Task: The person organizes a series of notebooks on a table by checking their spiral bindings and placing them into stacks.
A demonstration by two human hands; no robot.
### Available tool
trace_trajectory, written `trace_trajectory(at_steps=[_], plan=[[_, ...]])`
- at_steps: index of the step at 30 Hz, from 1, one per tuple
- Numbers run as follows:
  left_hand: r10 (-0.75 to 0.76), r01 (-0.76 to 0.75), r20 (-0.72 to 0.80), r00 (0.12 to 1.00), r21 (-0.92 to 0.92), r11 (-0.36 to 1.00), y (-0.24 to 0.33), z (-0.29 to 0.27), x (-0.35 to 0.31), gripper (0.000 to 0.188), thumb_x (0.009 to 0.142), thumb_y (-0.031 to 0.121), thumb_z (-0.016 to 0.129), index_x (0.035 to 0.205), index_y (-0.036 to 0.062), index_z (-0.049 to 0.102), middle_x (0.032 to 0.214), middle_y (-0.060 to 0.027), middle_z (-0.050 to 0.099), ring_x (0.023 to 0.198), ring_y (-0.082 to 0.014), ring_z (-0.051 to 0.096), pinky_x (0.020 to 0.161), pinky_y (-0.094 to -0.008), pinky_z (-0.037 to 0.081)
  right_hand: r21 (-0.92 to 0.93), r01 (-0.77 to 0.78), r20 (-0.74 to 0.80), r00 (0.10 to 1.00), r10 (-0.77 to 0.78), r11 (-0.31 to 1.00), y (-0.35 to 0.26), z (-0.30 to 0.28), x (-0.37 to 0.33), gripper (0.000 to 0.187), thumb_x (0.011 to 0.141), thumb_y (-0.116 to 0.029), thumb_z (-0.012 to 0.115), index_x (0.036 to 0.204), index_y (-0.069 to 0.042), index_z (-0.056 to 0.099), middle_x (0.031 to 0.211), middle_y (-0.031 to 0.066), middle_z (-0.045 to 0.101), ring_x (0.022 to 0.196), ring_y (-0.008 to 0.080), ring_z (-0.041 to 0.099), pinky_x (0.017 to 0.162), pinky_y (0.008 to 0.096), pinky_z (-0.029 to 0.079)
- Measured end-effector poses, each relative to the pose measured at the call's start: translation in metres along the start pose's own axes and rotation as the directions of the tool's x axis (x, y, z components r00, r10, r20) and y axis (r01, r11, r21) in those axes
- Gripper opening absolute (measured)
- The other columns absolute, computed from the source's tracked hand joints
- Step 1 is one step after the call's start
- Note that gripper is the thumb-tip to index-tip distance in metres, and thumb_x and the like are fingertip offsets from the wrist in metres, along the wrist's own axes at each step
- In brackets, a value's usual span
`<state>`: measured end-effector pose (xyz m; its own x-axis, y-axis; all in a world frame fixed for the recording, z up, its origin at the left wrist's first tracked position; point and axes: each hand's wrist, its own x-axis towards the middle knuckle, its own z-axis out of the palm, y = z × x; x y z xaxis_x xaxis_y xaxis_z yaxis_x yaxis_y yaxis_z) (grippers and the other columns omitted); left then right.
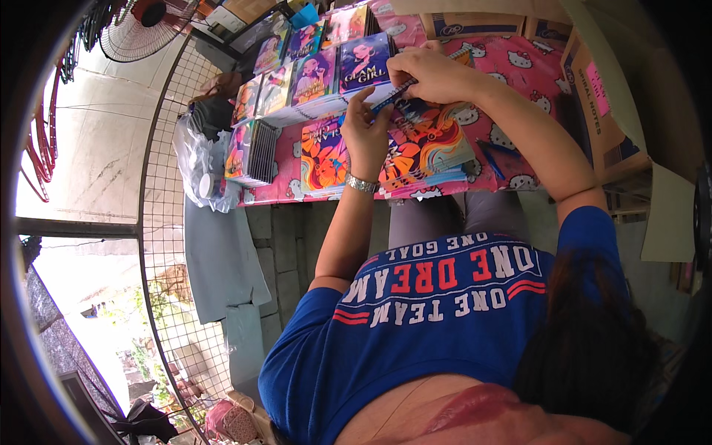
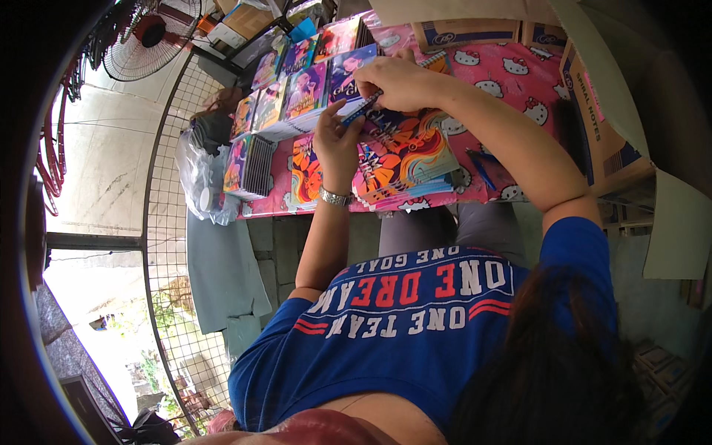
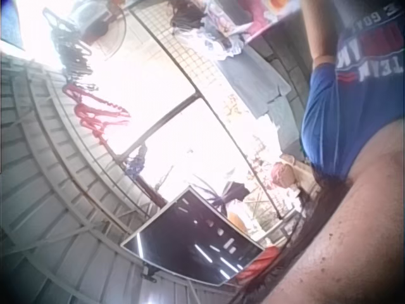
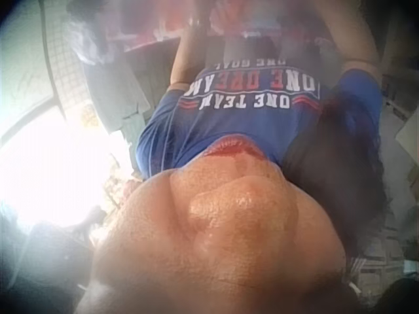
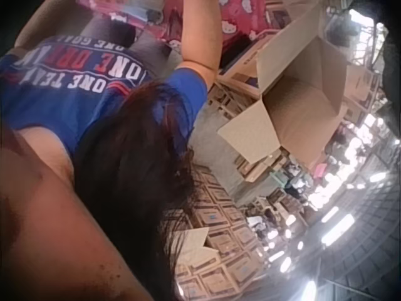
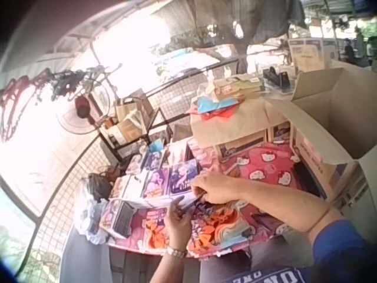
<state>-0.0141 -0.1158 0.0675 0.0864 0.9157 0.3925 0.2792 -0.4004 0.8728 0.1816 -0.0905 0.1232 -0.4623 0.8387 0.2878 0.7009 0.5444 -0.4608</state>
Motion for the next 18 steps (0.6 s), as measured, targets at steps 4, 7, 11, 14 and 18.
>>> trace_trajectory(at_steps=[4,7,11,14,18], plan=[[-0.005,0.004,-0.03,1.0,-0.029,1.0,0.004,0.003,-0.003,0.041,0.084,0.001,0.073,0.122,-0.0006,0.059,0.071,0.0014,0.049,0.059,-0.0044,0.048,0.051,-0.0234,0.05,-0.079,0.015,0.093,0.996,-0.008,0.997,0.0,-0.01,-0.001,0.015,0.09,-0.022,0.062,0.096,-0.011,0.07,0.098,0.0083,0.071,0.108,0.0216,0.061,0.11,0.0478,0.022],[0.013,-0.014,-0.026,1.0,-0.051,0.999,-0.011,0.001,0.0,0.044,0.085,-0.001,0.07,0.126,-0.0019,0.055,0.075,-0.0001,0.052,0.063,-0.0054,0.054,0.053,-0.0236,0.054,-0.099,0.162,-0.024,0.986,-0.165,0.982,-0.018,-0.031,-0.005,0.028,0.088,-0.029,0.059,0.099,-0.007,0.072,0.102,0.0144,0.071,0.106,0.0252,0.064,0.108,0.0479,0.033],[0.092,-0.093,0.014,0.996,0.135,0.986,-0.002,0.006,-0.003,0.05,0.086,-0.003,0.068,0.132,-0.0027,0.048,0.08,-0.002,0.054,0.069,-0.0074,0.059,0.058,-0.025,0.06,-0.33,0.078,0.337,0.941,0.04,0.941,-0.042,-0.024,0.009,0.036,0.078,-0.032,0.063,0.099,-0.003,0.072,0.095,0.0161,0.072,0.094,0.0299,0.069,0.09,0.0435,0.049],[0.028,-0.028,-0.007,1.0,-0.149,0.988,-0.007,0.01,-0.009,0.057,0.085,-0.004,0.069,0.135,-0.0007,0.044,0.081,-0.0022,0.055,0.068,-0.0076,0.058,0.056,-0.0234,0.055,-0.238,0.064,0.254,0.967,-0.001,0.969,-0.031,-0.031,0.017,0.042,0.069,-0.031,0.066,0.098,-0.002,0.072,0.087,0.0179,0.072,0.086,0.0329,0.069,0.078,0.0403,0.055],[0.057,-0.056,-0.03,0.998,0.023,0.998,-0.003,0.006,-0.006,0.05,0.084,-0.002,0.071,0.127,0.0029,0.045,0.082,-0.0036,0.059,0.067,-0.0069,0.057,0.052,-0.0225,0.05,-0.371,0.081,0.325,0.945,0.047,0.925,-0.041,-0.013,0.006,0.036,0.07,-0.026,0.067,0.1,-0.006,0.072,0.09,0.014,0.072,0.09,0.0326,0.069,0.094,0.0444,0.047]])
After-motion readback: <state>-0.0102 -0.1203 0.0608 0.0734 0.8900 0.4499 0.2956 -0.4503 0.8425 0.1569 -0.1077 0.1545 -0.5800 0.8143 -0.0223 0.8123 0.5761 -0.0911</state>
